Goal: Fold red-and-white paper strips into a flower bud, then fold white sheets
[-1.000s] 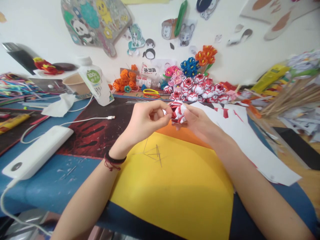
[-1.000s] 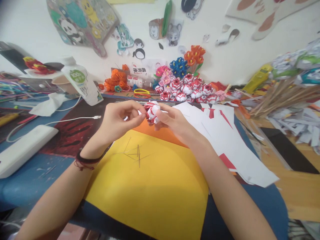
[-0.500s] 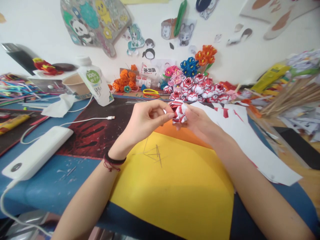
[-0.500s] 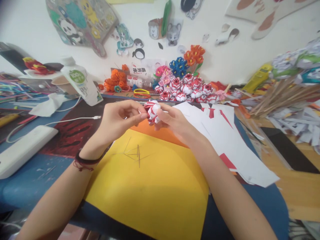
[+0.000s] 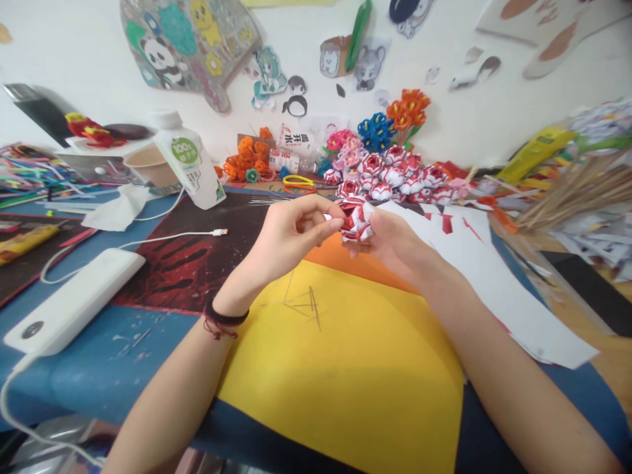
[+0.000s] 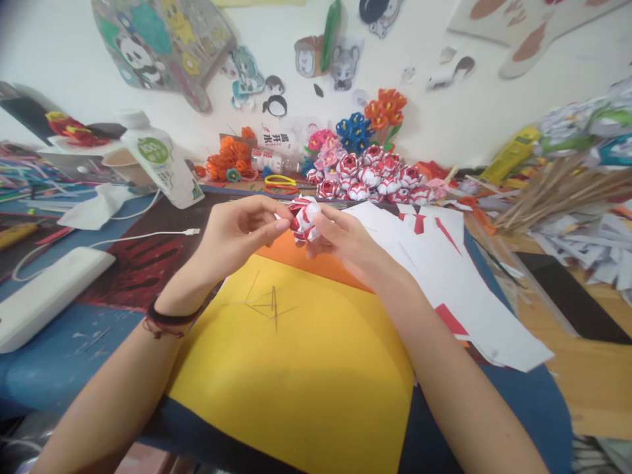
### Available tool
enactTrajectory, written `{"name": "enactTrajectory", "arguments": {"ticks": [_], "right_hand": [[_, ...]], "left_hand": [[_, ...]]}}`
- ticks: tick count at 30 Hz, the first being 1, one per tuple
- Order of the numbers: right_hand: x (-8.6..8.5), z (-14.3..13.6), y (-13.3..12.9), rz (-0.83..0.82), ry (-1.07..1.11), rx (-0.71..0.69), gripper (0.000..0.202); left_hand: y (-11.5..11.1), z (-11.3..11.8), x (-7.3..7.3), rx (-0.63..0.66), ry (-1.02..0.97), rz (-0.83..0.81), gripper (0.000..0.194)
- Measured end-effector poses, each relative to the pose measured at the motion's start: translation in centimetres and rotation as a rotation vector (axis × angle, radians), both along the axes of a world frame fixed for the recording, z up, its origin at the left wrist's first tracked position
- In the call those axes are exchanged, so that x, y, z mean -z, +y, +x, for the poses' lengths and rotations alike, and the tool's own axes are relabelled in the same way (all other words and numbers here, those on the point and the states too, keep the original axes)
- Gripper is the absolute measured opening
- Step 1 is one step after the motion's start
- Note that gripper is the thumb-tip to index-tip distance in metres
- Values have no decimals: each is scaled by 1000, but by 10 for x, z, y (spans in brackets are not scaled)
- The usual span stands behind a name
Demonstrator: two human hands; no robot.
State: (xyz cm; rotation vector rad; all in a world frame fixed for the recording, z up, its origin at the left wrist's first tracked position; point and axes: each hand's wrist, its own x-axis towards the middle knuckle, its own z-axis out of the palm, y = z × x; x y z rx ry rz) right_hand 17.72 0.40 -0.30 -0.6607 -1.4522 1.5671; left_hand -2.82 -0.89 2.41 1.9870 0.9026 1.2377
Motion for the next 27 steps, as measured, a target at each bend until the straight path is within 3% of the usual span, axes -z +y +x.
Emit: {"name": "enactTrajectory", "arguments": {"ticks": [14,23,27], "right_hand": [[3,0,2,5,-1,-9,41],[3,-1,2,4,3,-11,39],[2,-3,0,-11,17,12,38]], "left_hand": [[0,3,4,-97,54,110,17],[-6,10,7,-210,281,323,8],[-5,12,10,-244,273,334,7]]}}
